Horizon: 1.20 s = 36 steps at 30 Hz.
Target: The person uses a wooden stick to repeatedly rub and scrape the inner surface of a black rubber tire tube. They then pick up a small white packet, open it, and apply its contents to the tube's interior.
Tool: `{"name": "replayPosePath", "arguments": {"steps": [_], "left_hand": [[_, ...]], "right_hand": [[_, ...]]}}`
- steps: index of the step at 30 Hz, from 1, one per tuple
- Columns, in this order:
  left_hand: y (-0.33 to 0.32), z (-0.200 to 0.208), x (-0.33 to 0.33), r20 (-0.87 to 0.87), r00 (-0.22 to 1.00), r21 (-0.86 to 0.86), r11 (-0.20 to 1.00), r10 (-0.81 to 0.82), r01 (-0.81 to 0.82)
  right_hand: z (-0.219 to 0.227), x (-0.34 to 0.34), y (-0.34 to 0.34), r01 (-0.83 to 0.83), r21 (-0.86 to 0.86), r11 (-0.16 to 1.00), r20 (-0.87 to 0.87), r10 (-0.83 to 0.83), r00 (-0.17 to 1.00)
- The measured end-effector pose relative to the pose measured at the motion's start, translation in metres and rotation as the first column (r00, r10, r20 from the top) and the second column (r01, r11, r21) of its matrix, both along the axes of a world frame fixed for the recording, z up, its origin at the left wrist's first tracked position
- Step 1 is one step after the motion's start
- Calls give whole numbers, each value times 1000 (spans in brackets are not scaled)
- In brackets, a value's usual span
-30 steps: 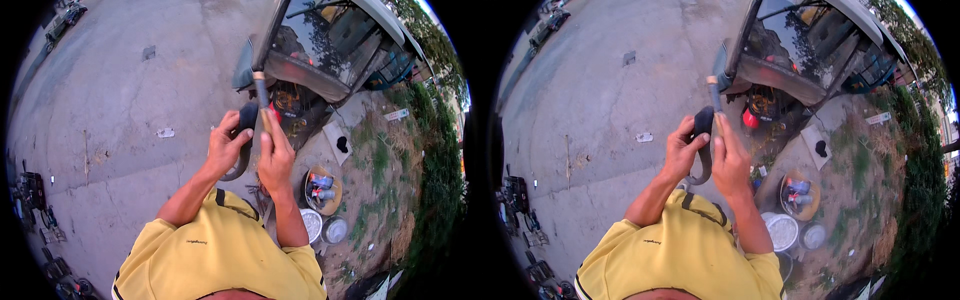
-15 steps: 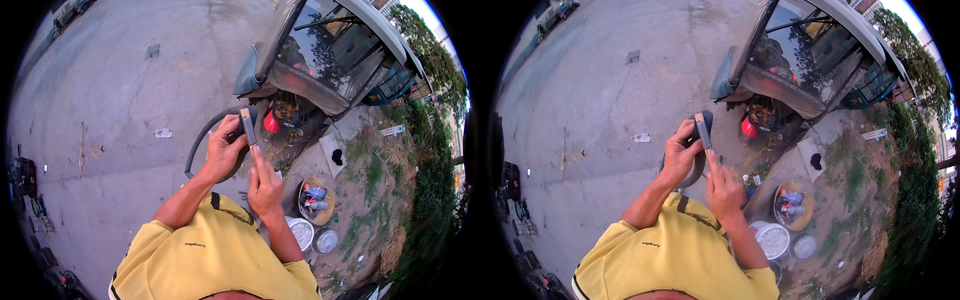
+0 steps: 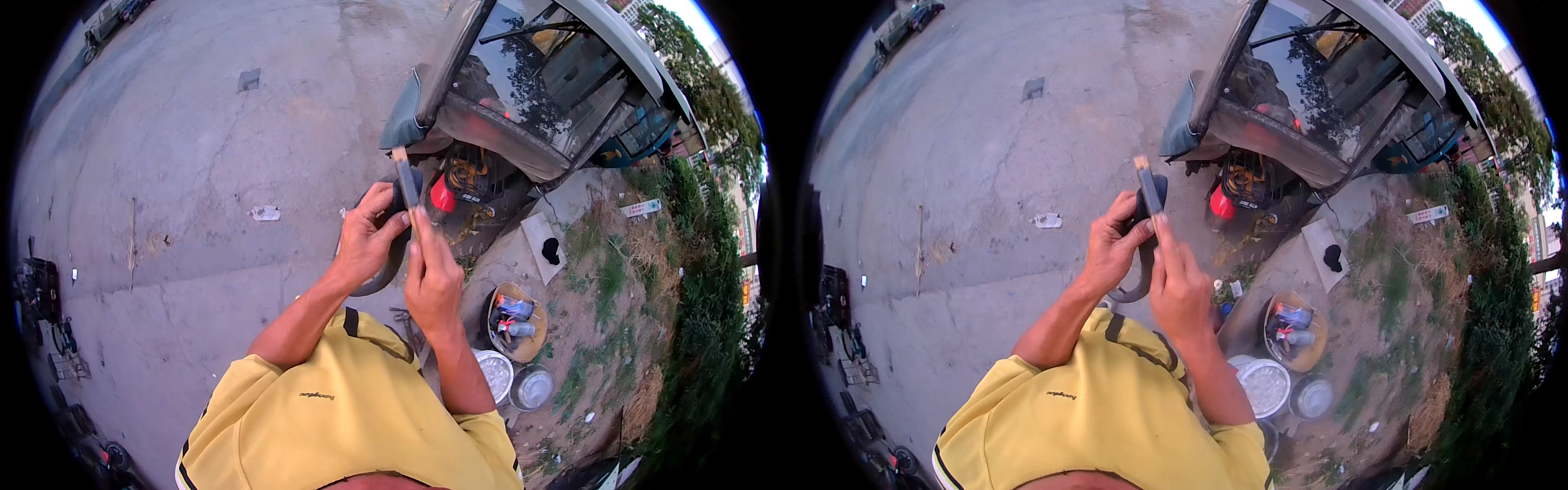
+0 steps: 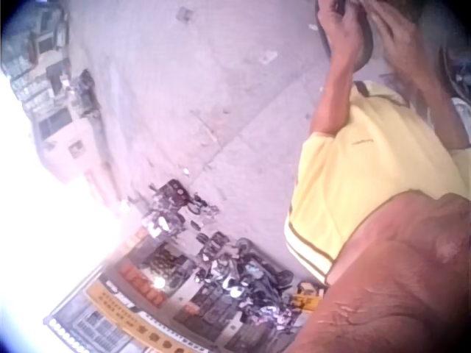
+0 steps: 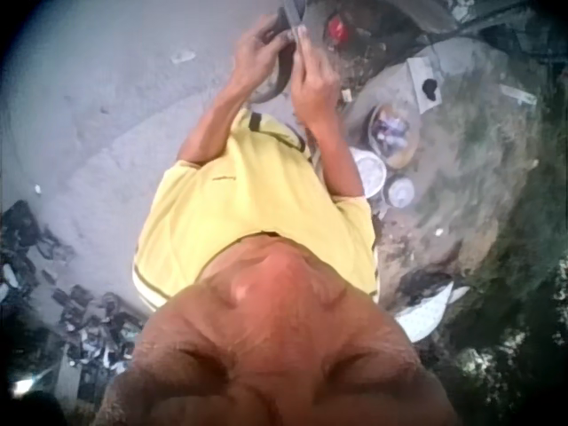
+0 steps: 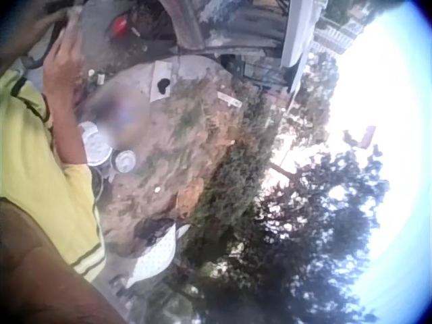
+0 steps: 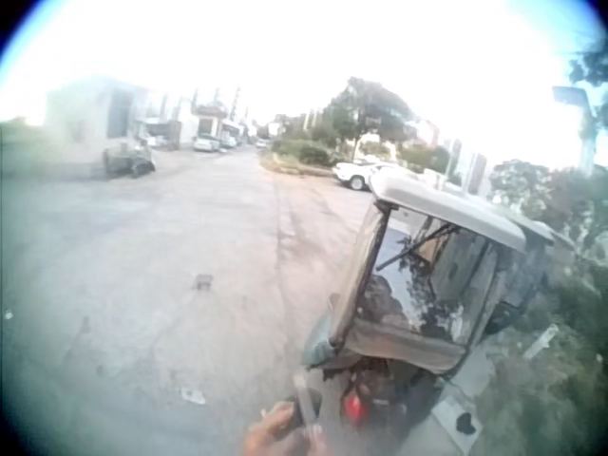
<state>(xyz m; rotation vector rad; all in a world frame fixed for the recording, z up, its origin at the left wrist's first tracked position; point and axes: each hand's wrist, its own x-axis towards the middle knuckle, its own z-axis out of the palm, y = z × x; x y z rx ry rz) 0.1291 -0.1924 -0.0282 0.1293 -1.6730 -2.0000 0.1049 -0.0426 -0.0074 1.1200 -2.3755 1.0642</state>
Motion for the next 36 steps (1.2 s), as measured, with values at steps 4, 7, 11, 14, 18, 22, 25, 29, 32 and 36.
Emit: {"name": "replayPosePath", "arguments": {"steps": [4, 7, 11, 14, 18, 22, 25, 29, 32, 36], "left_hand": [[-8, 2, -1, -25, 1000, 4, 1000, -2, 2], [-6, 6, -6, -63, 998, 17, 1000, 27, -26], [1, 2, -1, -15, 1000, -46, 999, 2, -3], [-3, 8, 0, -37, 999, -38, 999, -4, 2], [-2, 3, -4, -73, 997, 27, 1000, 12, -10], [3, -1, -1, -63, 998, -23, 1000, -8, 7], [-7, 1, -2, -34, 999, -6, 1000, 9, -9], [-3, 1, -4, -62, 997, 24, 999, 38, -37], [0, 4, -3, -3, 1000, 1, 1000, 18, -18], [-5, 5, -3, -34, 999, 31, 999, 26, -25]], "right_hand": [[6, -8, -8, -32, -37, 999, -56, 30, 998], [-9, 1, 11, -41, -20, 999, -95, 39, 995], [6, -7, -6, -7, -29, 1000, -30, 6, 1000], [19, -23, -16, -75, -211, 975, -44, 67, 997], [4, 4, 18, -50, -93, 994, -56, 45, 997], [5, -6, -8, -50, -99, 994, -58, 45, 997], [18, -10, -11, -64, -4, 998, -34, 64, 997], [-3, 5, 14, -62, -19, 998, -50, 61, 997], [14, -3, -6, -28, -13, 1000, 28, 28, 999], [22, -23, -5, -85, -283, 955, -62, 70, 996]]}}
